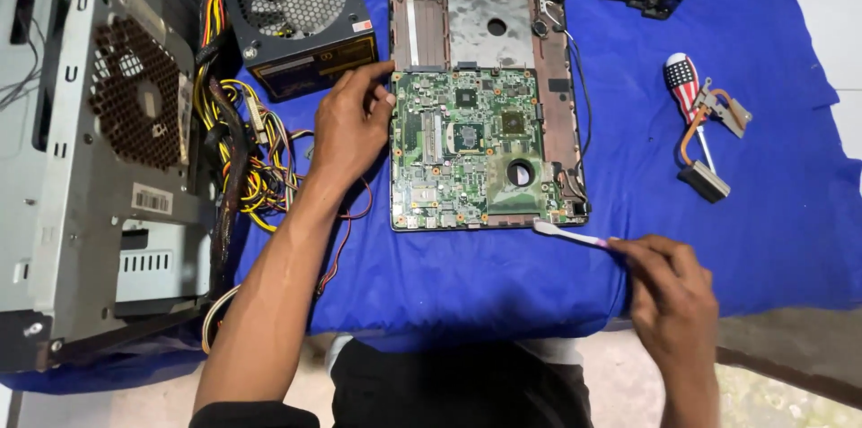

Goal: The person cleans a computer motherboard placed on a blue cloth using a toothbrush. They scrub various areas of the board, including around chips and connectors, while other computer components like a power supply and case are visible nearby.

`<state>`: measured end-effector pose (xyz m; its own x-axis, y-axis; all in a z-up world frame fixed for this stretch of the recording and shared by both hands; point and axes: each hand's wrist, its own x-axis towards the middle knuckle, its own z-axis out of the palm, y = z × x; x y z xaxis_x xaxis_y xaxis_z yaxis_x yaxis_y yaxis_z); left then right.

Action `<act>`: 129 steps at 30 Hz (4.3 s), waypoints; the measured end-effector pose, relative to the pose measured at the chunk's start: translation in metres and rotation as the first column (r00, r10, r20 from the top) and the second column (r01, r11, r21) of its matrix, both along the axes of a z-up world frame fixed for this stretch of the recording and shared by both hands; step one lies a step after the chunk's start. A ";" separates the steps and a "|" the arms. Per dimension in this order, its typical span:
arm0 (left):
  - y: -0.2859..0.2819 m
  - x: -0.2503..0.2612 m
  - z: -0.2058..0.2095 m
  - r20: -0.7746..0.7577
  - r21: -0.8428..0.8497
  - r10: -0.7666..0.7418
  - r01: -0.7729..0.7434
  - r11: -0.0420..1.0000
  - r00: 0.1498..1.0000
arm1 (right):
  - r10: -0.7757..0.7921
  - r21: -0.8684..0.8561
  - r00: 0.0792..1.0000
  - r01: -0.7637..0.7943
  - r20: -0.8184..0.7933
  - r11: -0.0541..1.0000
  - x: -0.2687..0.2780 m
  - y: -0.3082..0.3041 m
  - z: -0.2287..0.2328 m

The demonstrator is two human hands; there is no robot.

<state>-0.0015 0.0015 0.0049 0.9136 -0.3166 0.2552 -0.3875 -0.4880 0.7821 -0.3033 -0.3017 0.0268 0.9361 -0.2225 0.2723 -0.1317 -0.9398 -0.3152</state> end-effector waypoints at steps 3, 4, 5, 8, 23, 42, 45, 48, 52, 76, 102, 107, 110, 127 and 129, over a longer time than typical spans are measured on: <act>-0.001 0.000 0.001 -0.006 0.009 0.002 -0.002 1.000 1.000 | -0.093 0.055 0.995 0.091 0.047 0.994 -0.006 -0.002 0.003; -0.001 -0.001 0.001 -0.006 0.009 -0.001 0.001 1.000 1.000 | -0.096 0.055 0.994 0.094 0.046 0.994 -0.007 -0.002 0.003; -0.001 -0.001 0.000 0.008 0.006 0.004 -0.004 1.000 1.000 | -0.079 0.061 0.996 0.076 0.051 0.995 -0.008 -0.001 0.003; -0.001 0.001 -0.001 0.035 0.002 0.007 -0.007 1.000 0.999 | -0.028 0.103 0.995 0.018 0.095 0.994 -0.008 0.001 0.006; 0.000 -0.005 -0.001 0.046 0.012 0.006 -0.007 1.000 0.999 | -0.275 0.049 0.960 0.277 -0.045 0.960 0.003 0.096 0.021; -0.001 0.001 0.001 0.043 0.012 0.012 -0.012 1.000 0.999 | -0.083 -0.022 0.984 0.088 0.159 0.996 0.037 0.092 0.032; 0.001 0.002 -0.002 0.082 -0.013 -0.006 0.008 1.000 0.997 | -0.098 -0.062 0.993 0.102 0.067 0.993 0.022 0.099 0.040; 0.001 0.001 -0.002 0.039 0.021 0.013 -0.014 1.000 0.999 | -0.027 -0.076 0.994 0.035 0.107 0.997 0.024 0.090 0.038; 0.002 0.001 -0.001 0.052 -0.001 0.008 -0.008 1.000 0.999 | -0.037 0.071 0.997 0.042 -0.074 0.997 0.065 0.052 0.030; -0.001 -0.001 0.005 0.007 -0.082 0.012 -0.011 0.997 1.000 | -0.069 -0.022 0.994 0.071 0.079 0.997 0.108 0.070 0.034; 0.001 0.003 -0.003 0.019 -0.005 0.017 -0.017 1.000 1.000 | 0.387 -0.016 0.922 -0.387 0.009 0.922 0.202 -0.074 0.027; 0.000 0.000 -0.003 -0.008 -0.006 0.028 -0.028 1.000 1.000 | 0.474 0.054 0.879 -0.476 0.050 0.878 0.224 -0.090 0.021; 0.000 0.000 0.000 -0.018 -0.020 0.026 -0.027 0.999 0.999 | 0.471 0.105 0.880 -0.475 0.063 0.874 0.232 -0.073 0.025; -0.001 0.004 0.000 0.000 -0.063 0.046 -0.046 0.997 0.999 | 0.450 0.041 0.883 -0.459 0.132 0.888 0.270 -0.013 0.006; 0.001 0.004 0.000 -0.005 -0.068 0.032 -0.032 0.997 0.999 | 0.491 0.057 0.849 -0.510 0.197 0.859 0.272 -0.024 0.014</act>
<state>0.0028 0.0022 0.0051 0.9241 -0.2688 0.2716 -0.3693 -0.4454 0.8156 -0.0312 -0.3253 0.0407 0.8695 0.2278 0.4383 0.4117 -0.8246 -0.3880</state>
